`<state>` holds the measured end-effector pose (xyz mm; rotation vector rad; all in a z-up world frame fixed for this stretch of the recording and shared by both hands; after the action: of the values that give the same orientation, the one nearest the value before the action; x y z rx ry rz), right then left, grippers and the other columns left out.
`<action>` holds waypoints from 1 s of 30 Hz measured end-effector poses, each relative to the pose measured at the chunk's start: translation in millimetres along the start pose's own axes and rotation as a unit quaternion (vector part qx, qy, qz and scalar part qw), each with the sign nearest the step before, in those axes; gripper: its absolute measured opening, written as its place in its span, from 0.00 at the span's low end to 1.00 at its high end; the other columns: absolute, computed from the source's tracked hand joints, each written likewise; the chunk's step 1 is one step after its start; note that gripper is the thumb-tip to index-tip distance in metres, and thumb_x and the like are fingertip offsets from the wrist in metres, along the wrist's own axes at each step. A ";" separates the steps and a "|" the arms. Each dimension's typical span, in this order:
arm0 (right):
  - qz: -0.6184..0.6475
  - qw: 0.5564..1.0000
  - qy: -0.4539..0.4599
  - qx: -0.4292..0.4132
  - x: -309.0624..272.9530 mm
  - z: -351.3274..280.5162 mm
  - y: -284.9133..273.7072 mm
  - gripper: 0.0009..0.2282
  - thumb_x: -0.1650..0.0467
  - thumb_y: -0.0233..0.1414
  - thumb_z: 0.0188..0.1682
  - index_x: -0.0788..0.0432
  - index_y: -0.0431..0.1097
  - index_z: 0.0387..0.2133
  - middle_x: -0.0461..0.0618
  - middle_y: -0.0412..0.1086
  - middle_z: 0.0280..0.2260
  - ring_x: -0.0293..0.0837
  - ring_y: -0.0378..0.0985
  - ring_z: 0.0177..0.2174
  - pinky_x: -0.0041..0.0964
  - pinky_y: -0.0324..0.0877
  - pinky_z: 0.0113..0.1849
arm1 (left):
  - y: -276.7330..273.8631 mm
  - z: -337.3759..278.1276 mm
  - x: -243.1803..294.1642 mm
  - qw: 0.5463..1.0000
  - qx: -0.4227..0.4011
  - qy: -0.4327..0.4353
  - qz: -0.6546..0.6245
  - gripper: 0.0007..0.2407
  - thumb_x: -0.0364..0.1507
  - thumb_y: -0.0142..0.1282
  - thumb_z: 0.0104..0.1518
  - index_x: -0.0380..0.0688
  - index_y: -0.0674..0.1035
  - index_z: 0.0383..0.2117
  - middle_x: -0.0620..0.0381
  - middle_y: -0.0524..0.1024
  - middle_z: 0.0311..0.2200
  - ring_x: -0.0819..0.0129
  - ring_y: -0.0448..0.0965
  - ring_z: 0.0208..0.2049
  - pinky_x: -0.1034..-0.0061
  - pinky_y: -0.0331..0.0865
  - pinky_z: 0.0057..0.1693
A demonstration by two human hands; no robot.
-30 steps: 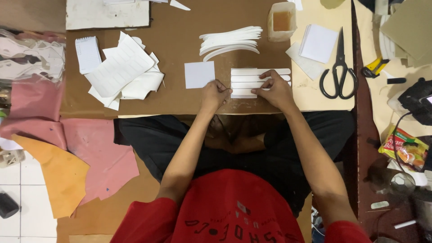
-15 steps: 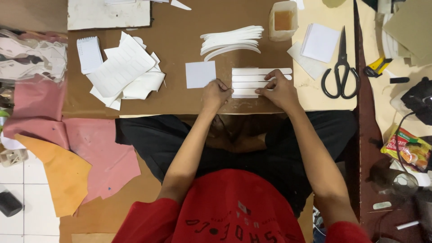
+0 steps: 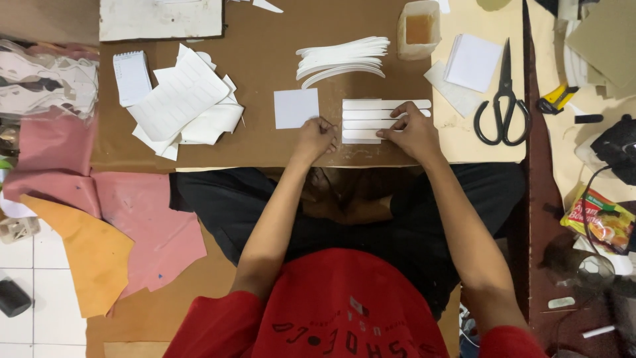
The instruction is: The person assembles small white paper crafts by stacking rectangular pieces and applying glue from a container. They handle the paper pieces by hand, aligning them into neat stacks on a brown table.
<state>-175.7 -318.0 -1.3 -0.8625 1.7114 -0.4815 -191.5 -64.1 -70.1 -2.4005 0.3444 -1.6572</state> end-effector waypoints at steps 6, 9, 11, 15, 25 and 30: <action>0.005 1.000 0.001 -0.002 2.0 0.5 1.3 0.20 0.62 0.66 0.41 0.49 0.67 0.43 0.42 0.78 0.31 0.47 0.79 0.43 0.46 0.70 0.46 | -6.2 -27.1 36.1 0.998 0.025 0.019 0.046 0.12 0.29 0.65 0.52 0.30 0.77 0.30 0.46 0.77 0.17 0.65 0.80 0.15 0.75 0.76 0.24; 0.004 1.000 0.007 -0.005 -1.7 -2.1 -2.3 0.20 0.62 0.66 0.41 0.49 0.67 0.44 0.43 0.78 0.31 0.48 0.80 0.43 0.47 0.69 0.47 | -4.6 -22.6 32.0 0.996 0.045 0.019 0.079 0.12 0.28 0.68 0.49 0.31 0.77 0.27 0.46 0.76 0.17 0.64 0.79 0.14 0.77 0.72 0.20; -0.001 1.000 0.002 0.002 -6.3 -4.7 -5.1 0.20 0.64 0.66 0.41 0.50 0.67 0.44 0.45 0.78 0.31 0.50 0.80 0.42 0.49 0.70 0.46 | -4.7 -25.2 35.5 0.996 0.049 0.020 0.069 0.12 0.28 0.68 0.49 0.32 0.76 0.27 0.46 0.76 0.17 0.65 0.79 0.14 0.78 0.72 0.21; -0.002 1.000 -0.003 0.016 -9.6 -7.6 -6.6 0.20 0.66 0.67 0.40 0.52 0.67 0.44 0.47 0.78 0.30 0.51 0.80 0.40 0.50 0.70 0.45 | -3.3 -22.3 31.5 0.996 0.052 0.024 0.072 0.12 0.28 0.69 0.48 0.31 0.76 0.26 0.45 0.75 0.16 0.63 0.79 0.13 0.76 0.71 0.20; -0.050 0.998 -0.011 0.040 -7.6 -0.1 -1.0 0.22 0.64 0.68 0.38 0.51 0.67 0.43 0.47 0.76 0.29 0.53 0.80 0.38 0.50 0.69 0.42 | -3.0 -20.2 32.0 0.995 0.051 0.022 0.084 0.12 0.28 0.70 0.46 0.34 0.76 0.25 0.46 0.75 0.17 0.61 0.80 0.14 0.74 0.72 0.21; -0.152 0.953 -0.171 0.199 -65.6 -20.2 8.3 0.40 0.59 0.72 0.38 0.61 0.59 0.61 0.70 0.57 0.56 0.68 0.55 0.59 0.71 0.48 0.57 | -4.4 -24.8 44.1 0.992 0.068 0.025 0.105 0.10 0.26 0.70 0.46 0.35 0.77 0.24 0.46 0.75 0.17 0.60 0.80 0.14 0.74 0.71 0.21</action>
<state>-188.9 -265.5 41.7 -0.8548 1.1171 -0.8032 -199.4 -74.2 -20.9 -2.1481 0.4590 -1.5940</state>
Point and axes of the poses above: each hand's wrist, its own z-axis towards the middle knuckle, its own y-axis out of the palm, x = y × z, the point moved 2 cm from there along z, towards the middle knuckle
